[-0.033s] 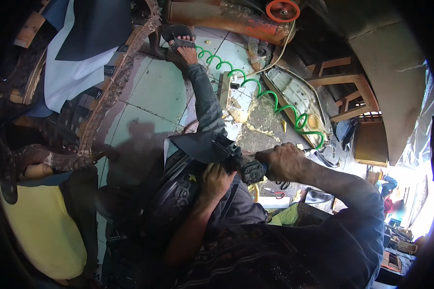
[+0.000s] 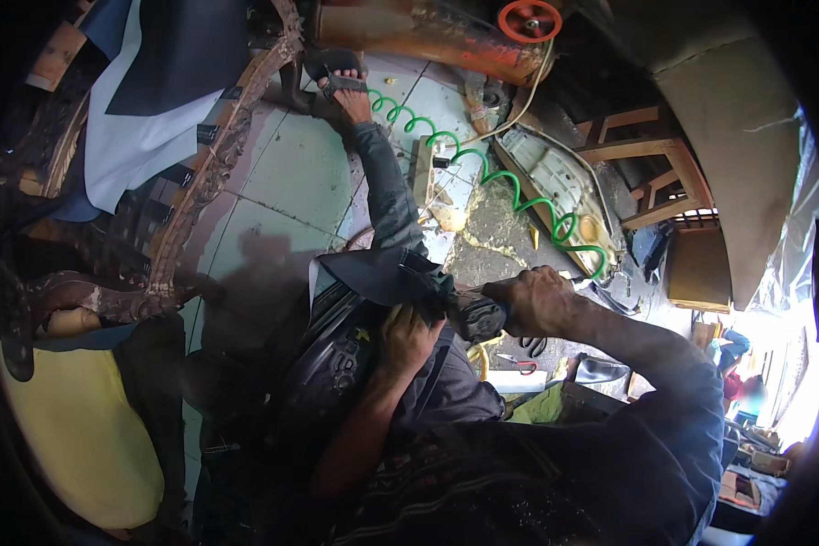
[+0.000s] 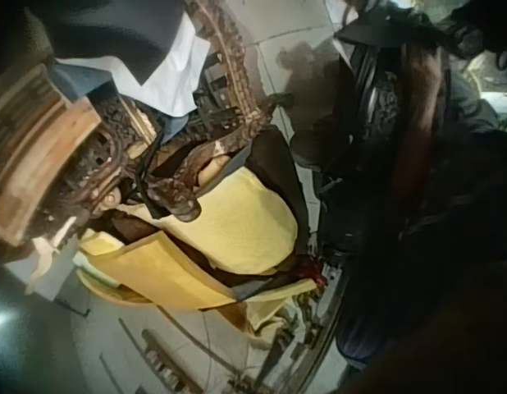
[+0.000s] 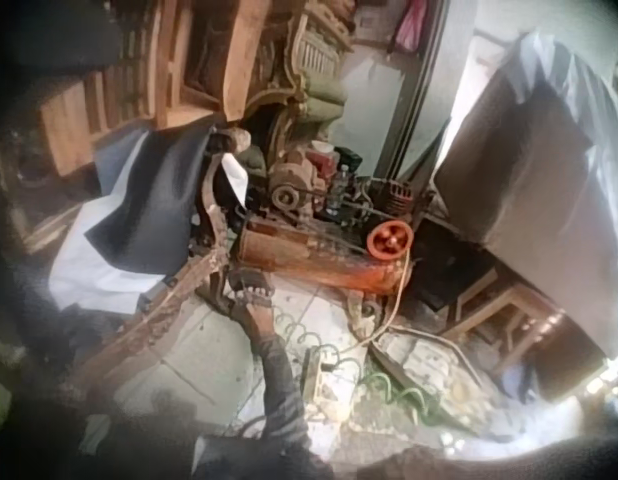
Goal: The person staples black upholstery fabric onto a seat cushion using a pneumatic staple gun. They repeatedly flip the cushion, pull the fabric taut, and drive staples along the edges and underside to secure the cover.
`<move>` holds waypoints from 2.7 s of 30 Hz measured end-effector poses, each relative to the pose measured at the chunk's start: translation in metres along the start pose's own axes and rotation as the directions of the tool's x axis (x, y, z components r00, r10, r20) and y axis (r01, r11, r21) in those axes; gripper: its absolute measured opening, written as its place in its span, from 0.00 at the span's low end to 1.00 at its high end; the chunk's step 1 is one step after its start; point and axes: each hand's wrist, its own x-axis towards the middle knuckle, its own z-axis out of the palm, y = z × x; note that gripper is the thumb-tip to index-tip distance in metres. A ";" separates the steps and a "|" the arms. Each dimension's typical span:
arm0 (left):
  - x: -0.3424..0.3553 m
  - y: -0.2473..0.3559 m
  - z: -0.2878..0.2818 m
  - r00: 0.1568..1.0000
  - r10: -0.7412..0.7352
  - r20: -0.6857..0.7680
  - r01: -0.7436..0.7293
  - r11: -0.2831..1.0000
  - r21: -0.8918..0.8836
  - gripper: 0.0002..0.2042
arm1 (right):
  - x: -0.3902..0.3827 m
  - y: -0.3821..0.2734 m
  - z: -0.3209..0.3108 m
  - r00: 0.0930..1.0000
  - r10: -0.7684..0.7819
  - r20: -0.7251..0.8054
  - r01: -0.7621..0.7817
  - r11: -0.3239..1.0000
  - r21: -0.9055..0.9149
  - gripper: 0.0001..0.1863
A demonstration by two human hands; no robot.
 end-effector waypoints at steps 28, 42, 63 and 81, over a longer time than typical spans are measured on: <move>0.025 0.002 0.004 0.989 -0.067 -0.132 0.062 0.997 -0.035 0.12 | -0.038 0.009 0.033 0.961 0.181 -0.210 -0.096 0.928 0.361 0.19; 0.027 -0.001 0.004 0.995 -0.076 -0.067 0.075 0.997 -0.012 0.16 | -0.012 -0.007 0.049 0.933 0.240 -0.269 -0.200 0.965 0.169 0.24; 0.024 0.018 -0.013 0.875 -0.480 0.067 0.484 0.858 -0.171 0.15 | -0.038 -0.008 0.071 0.882 0.372 -0.288 -0.082 0.724 0.685 0.23; 0.020 0.012 0.010 0.839 -0.530 0.127 0.544 0.830 -0.127 0.11 | -0.014 -0.016 0.047 0.929 0.358 -0.097 -0.311 0.893 0.326 0.21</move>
